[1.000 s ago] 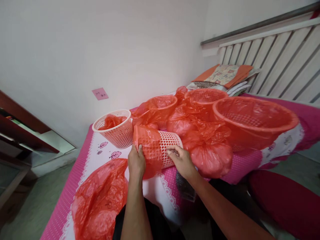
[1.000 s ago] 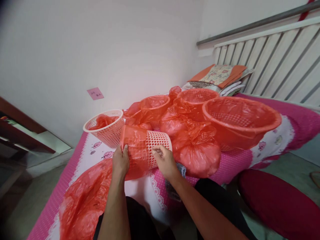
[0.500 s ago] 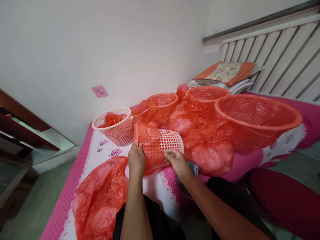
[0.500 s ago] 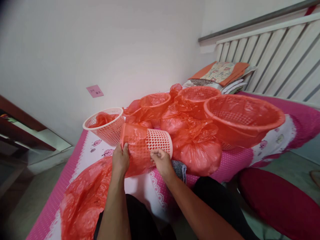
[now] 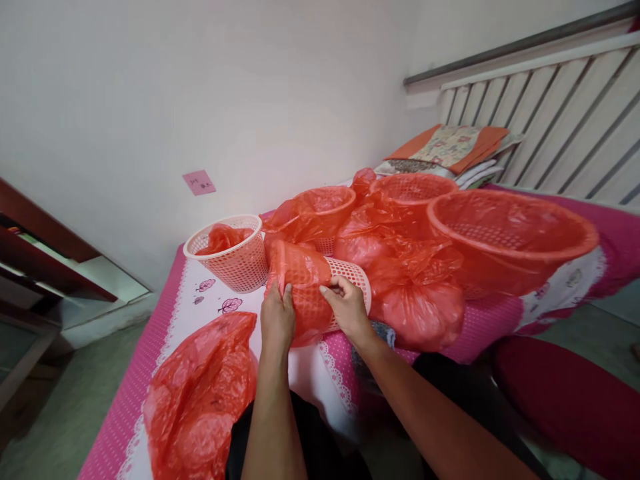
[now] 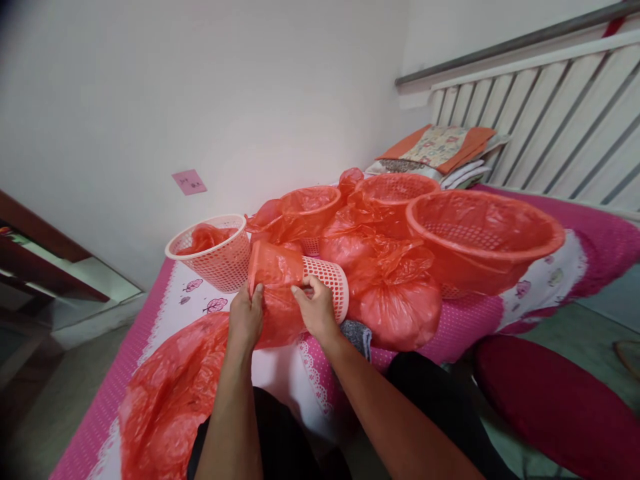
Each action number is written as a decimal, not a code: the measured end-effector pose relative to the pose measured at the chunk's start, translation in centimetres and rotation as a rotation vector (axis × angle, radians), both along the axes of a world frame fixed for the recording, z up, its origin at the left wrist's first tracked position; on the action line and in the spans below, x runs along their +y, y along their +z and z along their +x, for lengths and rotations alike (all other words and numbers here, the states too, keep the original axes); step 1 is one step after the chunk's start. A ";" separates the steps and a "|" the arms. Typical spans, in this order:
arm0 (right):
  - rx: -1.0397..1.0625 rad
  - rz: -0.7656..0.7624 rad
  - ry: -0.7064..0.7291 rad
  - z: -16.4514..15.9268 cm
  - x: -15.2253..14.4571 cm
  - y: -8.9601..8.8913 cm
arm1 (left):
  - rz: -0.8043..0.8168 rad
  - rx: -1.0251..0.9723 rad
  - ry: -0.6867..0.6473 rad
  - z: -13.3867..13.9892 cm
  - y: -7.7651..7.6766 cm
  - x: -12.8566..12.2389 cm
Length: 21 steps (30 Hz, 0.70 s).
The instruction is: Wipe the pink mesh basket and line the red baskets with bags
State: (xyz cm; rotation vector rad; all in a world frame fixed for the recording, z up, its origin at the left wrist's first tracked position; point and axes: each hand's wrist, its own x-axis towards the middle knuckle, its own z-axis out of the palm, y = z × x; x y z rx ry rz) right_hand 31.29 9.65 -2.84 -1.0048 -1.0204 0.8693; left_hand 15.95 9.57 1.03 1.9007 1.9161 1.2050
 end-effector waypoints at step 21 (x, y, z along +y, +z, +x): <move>0.091 -0.080 -0.035 2.3 0.3 -0.5 | 0.017 -0.012 -0.014 -0.4 -0.3 0.3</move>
